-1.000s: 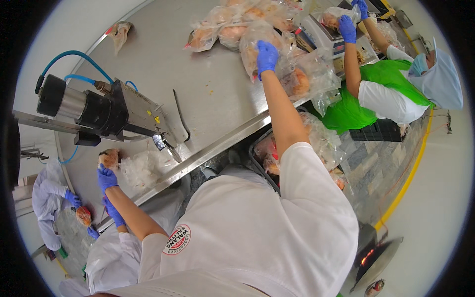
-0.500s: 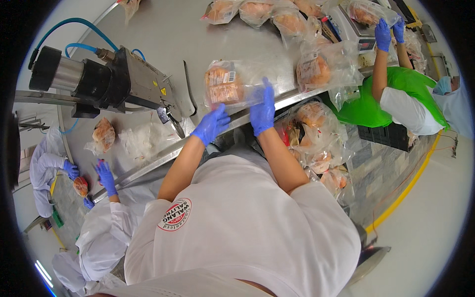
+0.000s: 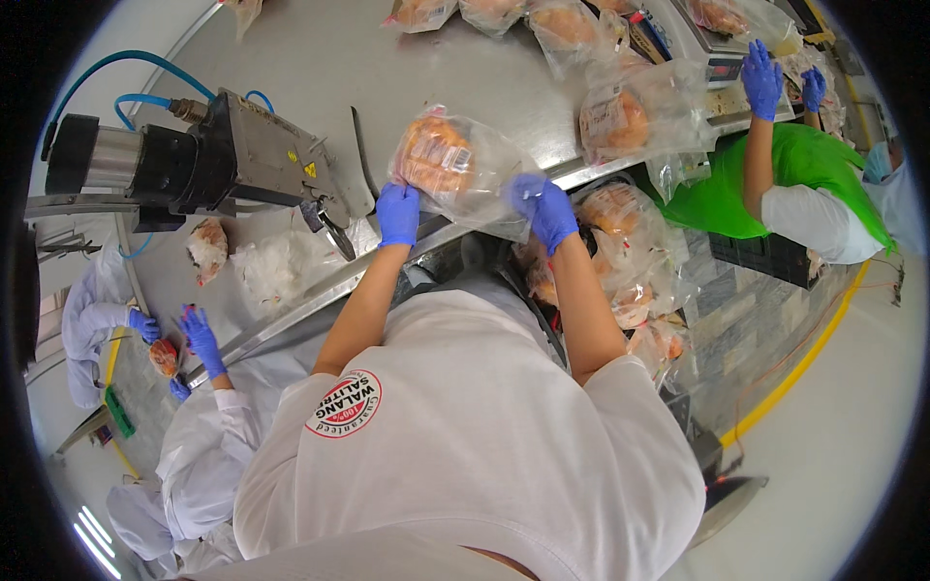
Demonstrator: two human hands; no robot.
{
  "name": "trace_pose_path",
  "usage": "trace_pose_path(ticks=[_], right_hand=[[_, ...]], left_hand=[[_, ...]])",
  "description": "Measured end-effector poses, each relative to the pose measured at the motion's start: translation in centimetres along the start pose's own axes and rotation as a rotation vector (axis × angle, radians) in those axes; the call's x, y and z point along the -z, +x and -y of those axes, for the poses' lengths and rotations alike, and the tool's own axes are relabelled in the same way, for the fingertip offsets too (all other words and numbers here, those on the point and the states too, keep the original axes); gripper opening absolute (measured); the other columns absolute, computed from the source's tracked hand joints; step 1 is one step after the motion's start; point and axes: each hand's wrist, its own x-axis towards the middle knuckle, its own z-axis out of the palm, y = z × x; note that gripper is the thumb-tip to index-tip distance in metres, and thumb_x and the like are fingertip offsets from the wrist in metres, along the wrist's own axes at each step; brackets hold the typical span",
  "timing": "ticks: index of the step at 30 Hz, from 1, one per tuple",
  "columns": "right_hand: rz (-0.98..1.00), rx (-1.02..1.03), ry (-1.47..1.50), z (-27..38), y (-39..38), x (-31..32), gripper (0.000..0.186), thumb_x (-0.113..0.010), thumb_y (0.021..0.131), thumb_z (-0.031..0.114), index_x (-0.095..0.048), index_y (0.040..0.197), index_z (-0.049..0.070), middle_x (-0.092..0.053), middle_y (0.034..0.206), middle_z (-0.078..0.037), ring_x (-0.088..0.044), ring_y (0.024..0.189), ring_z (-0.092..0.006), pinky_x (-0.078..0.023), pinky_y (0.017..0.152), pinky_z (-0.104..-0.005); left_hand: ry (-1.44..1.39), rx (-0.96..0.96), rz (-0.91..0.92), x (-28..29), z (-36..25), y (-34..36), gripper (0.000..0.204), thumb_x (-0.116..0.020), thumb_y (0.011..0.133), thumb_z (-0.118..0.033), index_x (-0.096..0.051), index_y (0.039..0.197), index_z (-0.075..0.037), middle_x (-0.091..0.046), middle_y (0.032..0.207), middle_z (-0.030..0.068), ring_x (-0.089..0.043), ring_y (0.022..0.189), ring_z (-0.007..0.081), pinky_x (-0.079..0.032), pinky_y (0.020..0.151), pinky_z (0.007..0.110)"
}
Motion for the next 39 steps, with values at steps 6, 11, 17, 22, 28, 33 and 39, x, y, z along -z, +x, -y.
trace_pose_path(ticks=[6,11,17,22,28,33,39], right_hand=[[0.282,0.424,-0.424,-2.2,-0.6,-4.0,0.048,-0.057,0.084,0.017,-0.042,0.127,0.002,-0.054,0.113,-0.010,-0.056,0.095,-0.0177,-0.047,0.083,-0.0277],[0.025,0.015,-0.054,3.3,-2.7,-8.6,0.053,-0.064,0.081,0.019,-0.043,0.127,0.003,-0.053,0.114,-0.008,-0.052,0.096,-0.0115,-0.047,0.080,-0.0246],[-0.085,-0.083,-0.184,1.2,-3.1,-5.8,0.025,-0.064,0.081,0.018,-0.063,0.103,0.006,-0.060,0.095,-0.006,-0.055,0.085,-0.0100,-0.046,0.077,-0.0245],[0.321,0.619,-0.777,3.9,-8.5,-11.1,0.023,-0.056,0.084,0.007,-0.062,0.107,0.004,-0.063,0.090,-0.011,-0.060,0.089,-0.0230,-0.045,0.083,-0.0307],[0.140,0.377,-0.886,2.0,-4.7,-11.7,0.032,-0.054,0.083,0.011,-0.056,0.115,0.007,-0.059,0.101,-0.020,-0.054,0.100,-0.0366,-0.043,0.087,-0.0408],[0.223,0.378,-1.269,2.1,-5.1,-10.9,0.045,-0.055,0.081,0.015,-0.044,0.124,0.005,-0.056,0.105,-0.023,-0.049,0.104,-0.0408,-0.041,0.088,-0.0426],[-0.064,0.779,-0.928,-0.7,-2.4,-12.0,0.056,-0.058,0.078,0.009,-0.037,0.129,0.000,-0.055,0.109,-0.021,-0.052,0.103,-0.0360,-0.040,0.091,-0.0405]], left_hand=[[0.119,0.011,0.201,1.2,-2.9,0.0,0.023,-0.053,0.083,-0.021,-0.061,0.086,0.001,-0.061,0.083,0.0210,-0.060,0.068,0.0329,-0.049,0.067,0.039],[-1.004,0.255,-0.112,-4.9,4.8,-0.3,0.031,-0.056,0.087,-0.033,-0.055,0.106,-0.008,-0.059,0.099,0.0073,-0.058,0.088,0.0190,-0.048,0.074,0.034],[-1.154,0.485,0.497,-5.1,2.0,-2.9,0.033,-0.052,0.089,-0.035,-0.048,0.112,-0.012,-0.055,0.106,0.0076,-0.055,0.093,0.0187,-0.047,0.079,0.033],[-0.946,0.411,0.349,-6.0,3.6,-4.4,0.038,-0.046,0.091,-0.035,-0.049,0.114,-0.005,-0.054,0.111,0.0129,-0.054,0.098,0.0223,-0.044,0.085,0.034],[-0.773,0.318,0.250,-4.4,2.1,-3.7,0.038,-0.044,0.089,-0.026,-0.048,0.114,0.002,-0.051,0.114,0.0258,-0.050,0.106,0.0374,-0.039,0.091,0.041],[-0.635,0.383,0.408,-3.1,1.9,-4.7,0.037,-0.038,0.092,-0.026,-0.047,0.115,0.002,-0.052,0.112,0.0256,-0.051,0.104,0.0384,-0.041,0.089,0.041],[-0.384,0.392,0.398,-0.3,-1.8,-4.1,0.051,-0.036,0.092,-0.041,-0.057,0.101,0.005,-0.058,0.091,0.0213,-0.055,0.085,0.0315,-0.042,0.080,0.037]])
